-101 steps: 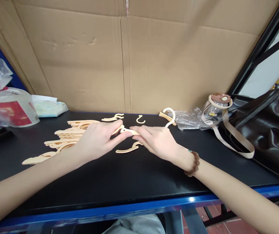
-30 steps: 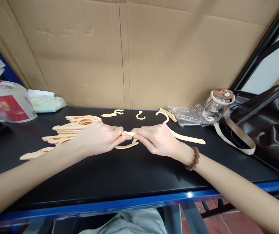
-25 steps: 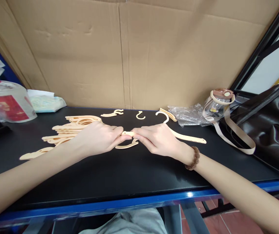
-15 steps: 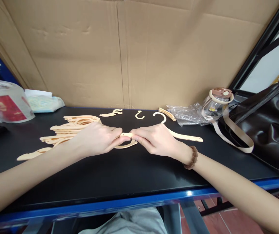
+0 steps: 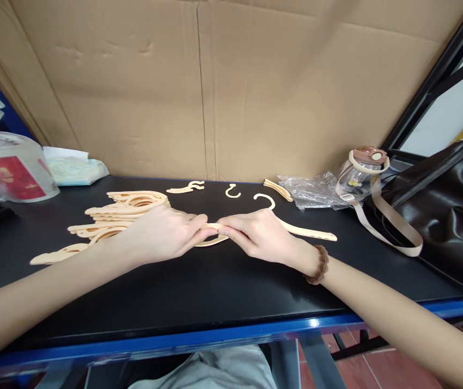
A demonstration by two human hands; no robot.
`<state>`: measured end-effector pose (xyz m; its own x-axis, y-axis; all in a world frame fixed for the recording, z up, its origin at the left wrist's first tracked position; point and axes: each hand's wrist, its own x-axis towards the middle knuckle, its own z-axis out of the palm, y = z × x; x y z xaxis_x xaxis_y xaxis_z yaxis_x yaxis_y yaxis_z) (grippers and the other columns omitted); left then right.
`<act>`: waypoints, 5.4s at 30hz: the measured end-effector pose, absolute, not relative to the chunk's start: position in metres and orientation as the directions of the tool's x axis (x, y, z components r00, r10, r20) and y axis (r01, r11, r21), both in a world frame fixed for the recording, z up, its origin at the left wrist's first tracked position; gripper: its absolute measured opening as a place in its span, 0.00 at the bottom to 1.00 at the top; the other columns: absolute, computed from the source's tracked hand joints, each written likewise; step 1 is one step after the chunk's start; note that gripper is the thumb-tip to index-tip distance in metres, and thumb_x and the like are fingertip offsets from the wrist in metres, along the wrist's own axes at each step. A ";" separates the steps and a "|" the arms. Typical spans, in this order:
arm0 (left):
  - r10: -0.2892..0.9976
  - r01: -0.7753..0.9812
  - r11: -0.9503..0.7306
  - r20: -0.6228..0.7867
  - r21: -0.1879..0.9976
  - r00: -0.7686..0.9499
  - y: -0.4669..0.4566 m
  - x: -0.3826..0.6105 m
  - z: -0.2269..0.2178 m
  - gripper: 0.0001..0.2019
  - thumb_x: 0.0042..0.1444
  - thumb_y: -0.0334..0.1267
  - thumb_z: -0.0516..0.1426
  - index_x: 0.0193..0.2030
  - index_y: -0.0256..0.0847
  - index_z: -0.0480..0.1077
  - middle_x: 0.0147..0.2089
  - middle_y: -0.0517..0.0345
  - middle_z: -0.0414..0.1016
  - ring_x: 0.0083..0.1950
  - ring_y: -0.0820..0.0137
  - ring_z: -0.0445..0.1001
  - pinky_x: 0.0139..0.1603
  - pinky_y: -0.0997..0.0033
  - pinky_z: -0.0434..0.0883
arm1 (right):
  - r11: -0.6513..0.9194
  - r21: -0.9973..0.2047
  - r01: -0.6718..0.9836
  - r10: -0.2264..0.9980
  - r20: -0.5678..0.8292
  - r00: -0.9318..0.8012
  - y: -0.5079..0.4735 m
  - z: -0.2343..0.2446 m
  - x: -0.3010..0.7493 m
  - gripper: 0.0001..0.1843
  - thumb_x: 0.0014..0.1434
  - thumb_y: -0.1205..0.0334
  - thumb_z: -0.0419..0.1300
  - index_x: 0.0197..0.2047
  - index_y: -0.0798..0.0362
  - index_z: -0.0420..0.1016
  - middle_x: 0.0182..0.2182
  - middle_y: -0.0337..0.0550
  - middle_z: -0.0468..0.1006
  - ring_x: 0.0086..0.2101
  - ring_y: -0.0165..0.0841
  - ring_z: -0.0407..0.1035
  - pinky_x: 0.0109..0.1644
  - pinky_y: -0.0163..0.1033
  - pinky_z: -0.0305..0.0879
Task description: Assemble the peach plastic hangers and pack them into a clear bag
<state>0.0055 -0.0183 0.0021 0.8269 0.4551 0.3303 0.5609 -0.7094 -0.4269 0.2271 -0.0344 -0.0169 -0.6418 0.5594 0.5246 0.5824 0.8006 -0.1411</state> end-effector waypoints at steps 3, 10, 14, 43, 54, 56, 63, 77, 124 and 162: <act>0.498 0.597 -0.688 0.331 -0.413 0.802 -0.020 0.007 0.005 0.20 0.68 0.45 0.42 0.35 0.36 0.68 0.21 0.56 0.73 0.21 0.65 0.74 0.20 0.70 0.46 | 0.790 -0.130 0.600 0.565 0.536 -0.627 -0.035 -0.015 0.226 0.15 0.68 0.59 0.49 0.46 0.54 0.76 0.33 0.42 0.81 0.29 0.27 0.72 0.33 0.31 0.60; 0.575 0.685 -0.667 0.382 -0.294 0.724 -0.020 0.008 0.013 0.11 0.63 0.41 0.46 0.41 0.37 0.65 0.23 0.59 0.71 0.23 0.66 0.71 0.22 0.71 0.49 | 0.720 -0.067 0.691 0.619 0.511 -0.596 -0.036 -0.009 0.224 0.20 0.70 0.55 0.45 0.42 0.56 0.76 0.26 0.41 0.76 0.25 0.28 0.68 0.30 0.32 0.58; 0.526 0.635 -0.741 0.397 -0.219 0.752 -0.013 0.005 0.014 0.05 0.57 0.33 0.49 0.37 0.38 0.64 0.28 0.59 0.70 0.30 0.67 0.70 0.27 0.70 0.59 | 0.668 -0.005 0.744 0.646 0.500 -0.576 -0.030 -0.005 0.227 0.19 0.69 0.53 0.46 0.43 0.54 0.75 0.28 0.41 0.77 0.28 0.30 0.70 0.32 0.34 0.58; 0.320 0.412 -0.861 0.312 -0.297 0.895 -0.017 0.012 -0.002 0.18 0.59 0.22 0.49 0.54 0.36 0.65 0.46 0.52 0.72 0.43 0.63 0.71 0.45 0.64 0.67 | 0.595 0.295 0.748 0.508 0.584 -0.634 -0.010 -0.005 0.244 0.45 0.57 0.33 0.52 0.64 0.61 0.56 0.35 0.47 0.76 0.37 0.39 0.70 0.51 0.45 0.59; 0.313 0.460 -0.826 0.416 -0.324 0.854 0.001 -0.004 0.006 0.17 0.59 0.20 0.45 0.46 0.36 0.69 0.48 0.49 0.69 0.48 0.62 0.67 0.47 0.63 0.66 | 0.506 0.427 0.749 0.497 0.566 -0.658 -0.014 0.007 0.250 0.21 0.61 0.52 0.57 0.55 0.52 0.67 0.58 0.56 0.66 0.50 0.48 0.63 0.50 0.50 0.57; 0.299 0.471 -0.828 0.471 -0.305 0.830 0.002 -0.005 0.008 0.16 0.60 0.21 0.44 0.45 0.38 0.70 0.51 0.48 0.68 0.52 0.62 0.65 0.48 0.63 0.67 | 0.574 0.328 0.750 0.532 0.547 -0.646 -0.013 0.006 0.251 0.18 0.61 0.54 0.58 0.52 0.52 0.68 0.52 0.53 0.72 0.48 0.46 0.66 0.50 0.49 0.58; 0.289 0.482 -0.856 0.599 -0.189 0.747 0.005 -0.006 0.010 0.16 0.60 0.22 0.45 0.40 0.40 0.72 0.49 0.51 0.68 0.49 0.64 0.66 0.46 0.64 0.68 | 0.769 0.114 0.629 0.501 0.502 -0.704 -0.017 -0.005 0.238 0.06 0.65 0.63 0.54 0.44 0.53 0.69 0.36 0.42 0.77 0.37 0.35 0.69 0.46 0.42 0.60; 0.905 0.073 -0.387 0.364 0.919 0.222 -0.003 0.009 0.007 0.33 0.54 0.26 0.51 0.66 0.46 0.50 0.64 0.47 0.62 0.50 0.63 0.75 0.53 0.55 0.73 | 0.793 0.109 0.600 0.485 0.482 -0.729 -0.047 -0.009 0.212 0.18 0.69 0.58 0.46 0.57 0.55 0.65 0.47 0.47 0.74 0.38 0.31 0.73 0.38 0.36 0.69; 0.960 -0.279 -0.183 0.232 0.943 0.156 0.004 0.000 0.020 0.15 0.49 0.27 0.65 0.44 0.36 0.69 0.37 0.61 0.70 0.45 0.72 0.74 0.59 0.65 0.70 | 0.417 -0.144 0.898 0.903 0.178 -0.391 -0.010 0.007 0.260 0.23 0.58 0.39 0.54 0.27 0.51 0.70 0.22 0.36 0.73 0.23 0.30 0.65 0.27 0.35 0.54; 0.970 -0.177 -0.032 0.073 0.984 0.230 0.006 -0.004 0.016 0.06 0.49 0.31 0.64 0.31 0.37 0.71 0.35 0.61 0.65 0.44 0.75 0.69 0.51 0.76 0.72 | 0.459 -0.358 0.813 0.873 0.012 -0.488 -0.011 -0.006 0.246 0.10 0.62 0.57 0.53 0.45 0.50 0.59 0.22 0.30 0.64 0.23 0.28 0.59 0.28 0.34 0.53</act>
<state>-0.0042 0.0056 0.0159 0.2299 0.9705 0.0733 -0.1772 -0.0323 0.9836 0.2461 -0.0109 -0.0064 -0.4876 0.8730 0.0120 0.8132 0.4591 -0.3576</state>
